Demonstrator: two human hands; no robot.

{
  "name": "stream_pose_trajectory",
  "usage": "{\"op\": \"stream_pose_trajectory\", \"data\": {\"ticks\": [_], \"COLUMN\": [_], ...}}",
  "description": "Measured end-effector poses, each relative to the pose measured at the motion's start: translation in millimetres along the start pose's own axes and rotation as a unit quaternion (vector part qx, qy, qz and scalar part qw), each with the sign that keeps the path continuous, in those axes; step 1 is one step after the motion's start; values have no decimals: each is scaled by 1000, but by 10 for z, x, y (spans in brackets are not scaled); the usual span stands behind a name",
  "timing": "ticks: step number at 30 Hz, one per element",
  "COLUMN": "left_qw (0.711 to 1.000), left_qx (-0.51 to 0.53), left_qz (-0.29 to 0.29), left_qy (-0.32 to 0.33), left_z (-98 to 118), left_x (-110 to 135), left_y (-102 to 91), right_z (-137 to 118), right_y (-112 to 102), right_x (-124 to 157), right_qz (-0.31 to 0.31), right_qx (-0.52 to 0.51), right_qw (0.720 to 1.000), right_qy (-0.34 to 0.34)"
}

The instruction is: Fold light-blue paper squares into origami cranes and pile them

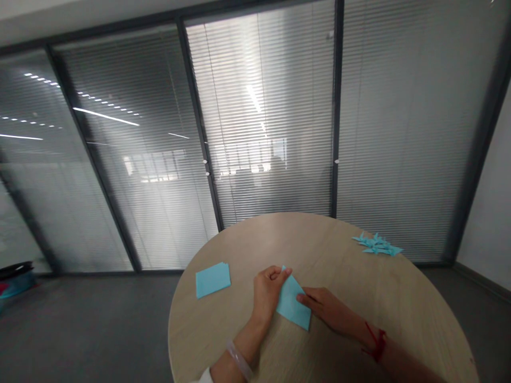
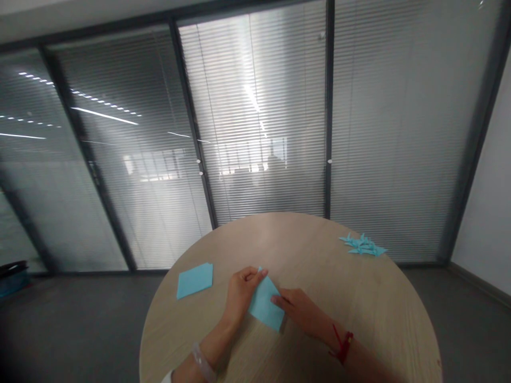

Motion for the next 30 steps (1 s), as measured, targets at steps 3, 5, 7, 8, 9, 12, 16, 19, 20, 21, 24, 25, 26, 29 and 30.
{"op": "stream_pose_trajectory", "data": {"ticks": [3, 5, 7, 8, 9, 12, 16, 19, 20, 21, 24, 25, 26, 29, 30], "left_qw": [999, 997, 997, 996, 996, 996, 996, 996, 996, 996, 997, 998, 999, 999, 999], "left_qx": [38, 61, 68, 69, 70, 71, 79, 82, 82, 83, 79, 66, 47, -15, -26], "left_qz": [-21, -29, -30, -29, -27, -22, -14, -15, -17, -19, -19, -14, -6, 18, 22], "left_qy": [-16, -28, -36, -39, -42, -42, -37, -37, -35, -32, -20, -11, 0, 31, 35], "left_z": [-45, -71, -87, -93, -99, -105, -95, -83, -74, -64, -35, -23, -10, 10, 0], "left_x": [-11, -16, -20, -22, -24, -25, -12, 4, 8, 11, 8, 3, -5, -28, -35], "left_y": [41, 56, 54, 51, 48, 39, 30, 38, 44, 51, 58, 49, 33, -18, -25], "right_z": [-5, -19, -20, -16, -11, -6, -9, -23, -28, -32, -32, -29, -27, -35, -39], "right_y": [-1, -3, -10, -16, -21, -23, -17, -16, -14, -14, -6, -2, 1, 3, 1], "right_x": [2, 7, 10, 9, 8, 1, -6, -6, -6, -6, -7, -7, -6, -4, -3], "right_qz": [-4, -7, -7, -6, -4, -6, -15, -19, -20, -21, -28, -31, -34, -40, -40], "right_qx": [3, 4, 9, 13, 16, 16, 16, 19, 17, 14, 6, 4, 2, -8, -13], "right_qw": [1000, 1000, 1000, 1000, 1000, 1000, 1000, 1000, 1000, 1000, 1000, 1000, 999, 999, 999], "right_qy": [-1, -4, -1, 2, 3, -4, -11, -9, -8, -6, -2, -1, -1, -6, -7]}}
Point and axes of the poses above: each hand's wrist, its own x-axis away from the middle knuckle, its own y-axis out of the palm, z = x × y, the point moved 9 cm from there along -x, towards the middle knuckle, and after that the axes turned 4 degrees about y, right-handed, at the moved point
